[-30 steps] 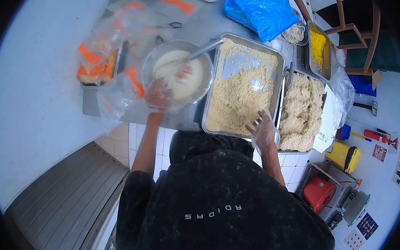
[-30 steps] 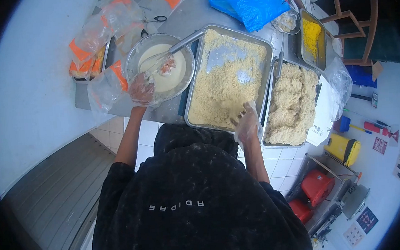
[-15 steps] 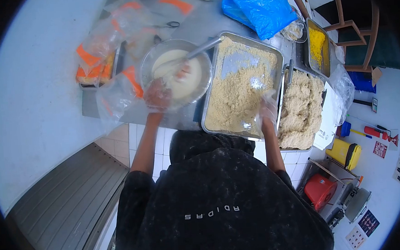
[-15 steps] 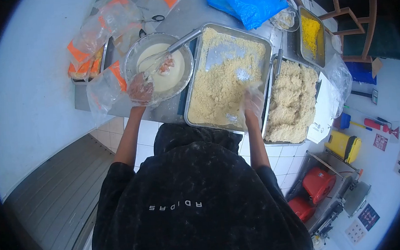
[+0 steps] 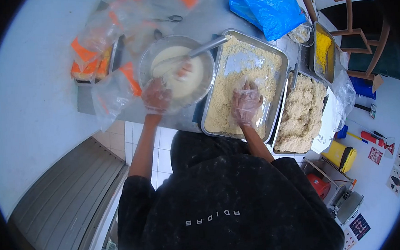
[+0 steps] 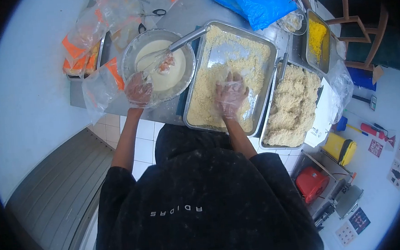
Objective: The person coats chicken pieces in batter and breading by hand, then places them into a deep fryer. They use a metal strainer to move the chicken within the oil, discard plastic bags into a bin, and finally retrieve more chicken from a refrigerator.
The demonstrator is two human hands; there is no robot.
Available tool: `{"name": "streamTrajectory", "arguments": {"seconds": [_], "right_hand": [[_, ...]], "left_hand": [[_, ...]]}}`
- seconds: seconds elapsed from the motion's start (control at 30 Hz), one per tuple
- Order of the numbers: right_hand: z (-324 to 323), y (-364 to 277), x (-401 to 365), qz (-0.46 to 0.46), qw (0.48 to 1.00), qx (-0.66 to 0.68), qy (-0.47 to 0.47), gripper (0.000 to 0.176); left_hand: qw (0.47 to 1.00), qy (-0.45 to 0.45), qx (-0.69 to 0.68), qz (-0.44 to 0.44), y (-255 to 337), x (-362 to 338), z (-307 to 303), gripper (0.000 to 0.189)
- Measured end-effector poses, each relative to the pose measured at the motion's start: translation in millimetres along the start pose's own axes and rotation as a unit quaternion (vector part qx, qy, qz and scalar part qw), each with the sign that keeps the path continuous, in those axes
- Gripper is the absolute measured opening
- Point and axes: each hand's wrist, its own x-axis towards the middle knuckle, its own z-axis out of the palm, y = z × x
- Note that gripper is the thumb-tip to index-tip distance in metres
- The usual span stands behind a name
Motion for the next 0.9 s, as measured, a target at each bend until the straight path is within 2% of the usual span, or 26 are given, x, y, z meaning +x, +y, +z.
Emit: {"name": "streamTrajectory", "arguments": {"seconds": [0.13, 0.23, 0.27, 0.3, 0.37, 0.43, 0.5, 0.53, 0.63, 0.73, 0.83, 0.9], "right_hand": [[-1, 0, -4, -0.009, 1.000, -0.016, -0.022, 0.063], [21, 14, -4, 0.012, 0.999, -0.026, -0.032, 0.063], [36, 22, 4, 0.017, 0.999, -0.028, -0.032, 0.063], [38, 23, 17, -0.001, 0.987, -0.158, 0.007, 0.063], [31, 21, 33, -0.025, 0.911, -0.404, 0.076, 0.063], [33, 0, 58, -0.043, 0.981, -0.189, 0.026, 0.063], [4, -30, 60, -0.035, 0.999, -0.012, -0.015, 0.064], [3, -38, 65, -0.033, 0.999, -0.005, -0.012, 0.064], [-2, -42, 51, -0.034, 0.998, 0.008, -0.043, 0.064], [-2, -47, 66, -0.045, 0.998, 0.034, -0.040, 0.063], [-4, -47, 59, -0.048, 0.997, 0.054, -0.025, 0.062], [-8, -49, 65, -0.049, 0.998, 0.046, -0.010, 0.060]], "left_hand": [[1.000, 0.001, -0.011, -0.017, 6, 2, -3, 0.043], [0.997, 0.054, -0.012, 0.050, 1, -1, -2, 0.042], [0.998, 0.053, -0.011, 0.045, -1, 0, 0, 0.043], [0.998, 0.051, -0.009, 0.039, -1, 1, 1, 0.043], [0.999, 0.028, -0.002, 0.024, 2, -4, -4, 0.044], [1.000, 0.000, 0.006, 0.016, 5, 2, -6, 0.046], [0.998, 0.031, -0.003, 0.062, 0, -5, -1, 0.047], [0.995, 0.054, -0.006, 0.086, -3, 1, 1, 0.048], [0.998, 0.005, 0.023, 0.065, 2, -1, -6, 0.047], [1.000, -0.018, -0.011, -0.015, 3, 2, -2, 0.046], [0.998, 0.003, 0.020, 0.060, -5, -6, 1, 0.043], [0.999, 0.012, -0.008, 0.041, -3, -1, 3, 0.042]]}}
